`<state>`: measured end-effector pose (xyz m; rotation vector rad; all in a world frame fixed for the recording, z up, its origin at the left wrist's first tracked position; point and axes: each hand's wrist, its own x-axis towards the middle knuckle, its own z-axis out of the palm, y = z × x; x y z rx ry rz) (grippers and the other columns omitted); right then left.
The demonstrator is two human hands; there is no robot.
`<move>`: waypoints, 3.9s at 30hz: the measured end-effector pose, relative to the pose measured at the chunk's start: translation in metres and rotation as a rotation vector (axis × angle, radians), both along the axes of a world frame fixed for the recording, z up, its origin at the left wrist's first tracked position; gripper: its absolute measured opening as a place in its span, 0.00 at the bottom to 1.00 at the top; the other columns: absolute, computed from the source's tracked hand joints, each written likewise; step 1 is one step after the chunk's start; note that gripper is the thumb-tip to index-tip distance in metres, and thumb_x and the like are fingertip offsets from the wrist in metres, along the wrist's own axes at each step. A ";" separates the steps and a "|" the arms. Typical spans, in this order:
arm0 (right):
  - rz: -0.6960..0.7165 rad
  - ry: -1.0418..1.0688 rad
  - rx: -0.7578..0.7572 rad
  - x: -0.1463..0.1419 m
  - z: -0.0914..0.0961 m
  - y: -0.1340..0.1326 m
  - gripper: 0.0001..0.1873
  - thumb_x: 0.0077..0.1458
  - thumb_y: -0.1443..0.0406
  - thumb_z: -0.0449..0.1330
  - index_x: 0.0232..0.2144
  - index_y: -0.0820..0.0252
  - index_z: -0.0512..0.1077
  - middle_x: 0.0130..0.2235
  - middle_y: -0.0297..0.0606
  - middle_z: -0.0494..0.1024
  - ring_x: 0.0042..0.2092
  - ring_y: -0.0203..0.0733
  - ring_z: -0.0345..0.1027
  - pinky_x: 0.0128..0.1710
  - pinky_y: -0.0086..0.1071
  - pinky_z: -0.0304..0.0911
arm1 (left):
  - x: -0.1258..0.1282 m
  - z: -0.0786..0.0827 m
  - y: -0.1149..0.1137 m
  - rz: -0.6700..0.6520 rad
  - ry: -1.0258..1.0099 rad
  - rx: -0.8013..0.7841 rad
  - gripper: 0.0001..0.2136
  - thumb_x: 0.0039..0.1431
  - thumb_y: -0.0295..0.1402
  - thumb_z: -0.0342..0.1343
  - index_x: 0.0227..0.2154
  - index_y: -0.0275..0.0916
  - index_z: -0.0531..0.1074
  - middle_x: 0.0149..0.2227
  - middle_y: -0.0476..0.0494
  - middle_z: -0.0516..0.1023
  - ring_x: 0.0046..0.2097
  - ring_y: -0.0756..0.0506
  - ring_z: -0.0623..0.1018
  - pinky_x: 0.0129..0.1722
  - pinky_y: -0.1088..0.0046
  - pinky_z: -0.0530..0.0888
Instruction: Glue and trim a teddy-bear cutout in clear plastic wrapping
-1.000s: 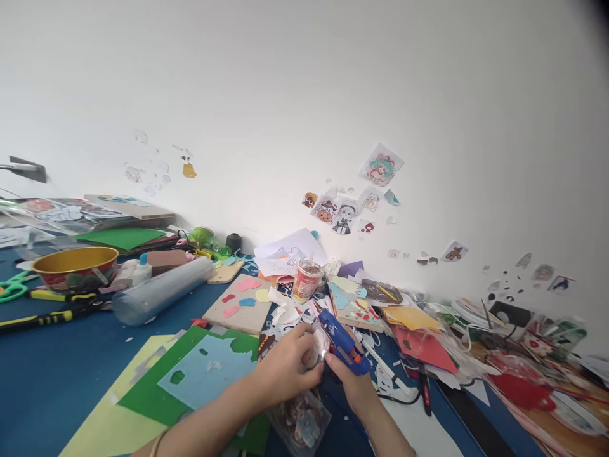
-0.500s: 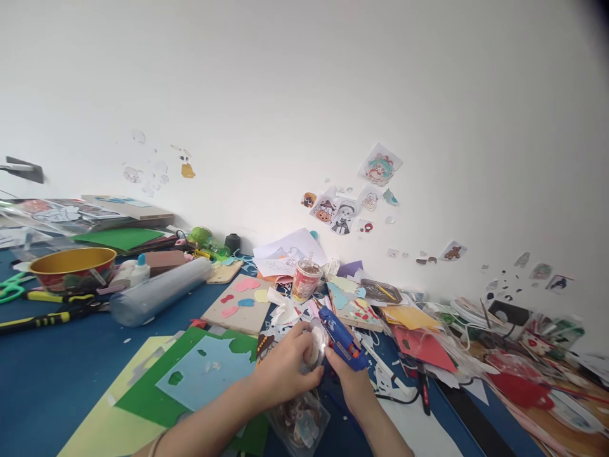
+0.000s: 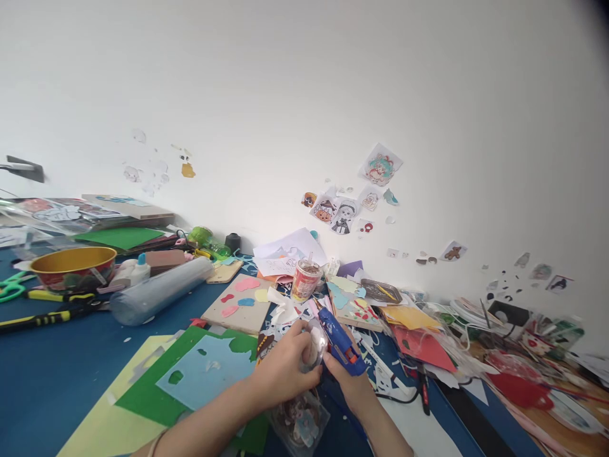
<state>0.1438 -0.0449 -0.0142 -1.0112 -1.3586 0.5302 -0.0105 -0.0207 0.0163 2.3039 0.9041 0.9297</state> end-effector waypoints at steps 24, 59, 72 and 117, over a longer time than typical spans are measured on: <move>0.004 0.083 0.009 0.012 -0.002 0.010 0.07 0.49 0.64 0.58 0.34 0.55 0.70 0.32 0.31 0.73 0.35 0.39 0.66 0.38 0.31 0.62 | -0.005 0.005 0.001 -0.019 -0.053 0.134 0.14 0.37 0.22 0.52 0.22 0.41 0.52 0.48 0.37 0.63 0.55 0.37 0.62 0.47 0.65 0.65; -0.142 0.229 -0.038 0.005 -0.007 0.017 0.26 0.46 0.60 0.63 0.49 0.56 0.65 0.39 0.37 0.75 0.41 0.43 0.67 0.43 0.35 0.61 | 0.005 -0.001 0.019 -0.173 -0.690 -0.770 0.18 0.42 0.44 0.62 0.29 0.36 0.64 0.29 0.44 0.77 0.34 0.43 0.77 0.38 0.68 0.73; -0.064 0.122 -0.008 0.005 0.008 0.004 0.19 0.47 0.62 0.62 0.44 0.55 0.67 0.35 0.34 0.74 0.37 0.41 0.67 0.41 0.35 0.63 | 0.000 0.009 0.017 -0.203 -0.601 -0.625 0.23 0.46 0.54 0.54 0.27 0.35 0.67 0.25 0.49 0.69 0.27 0.49 0.71 0.26 0.73 0.72; -0.179 0.354 -0.043 0.007 0.003 0.018 0.12 0.42 0.61 0.64 0.31 0.57 0.71 0.34 0.33 0.76 0.36 0.42 0.70 0.38 0.34 0.64 | 0.006 -0.011 0.006 -0.523 -0.459 -1.004 0.20 0.46 0.47 0.60 0.36 0.35 0.69 0.36 0.41 0.75 0.32 0.48 0.75 0.29 0.75 0.71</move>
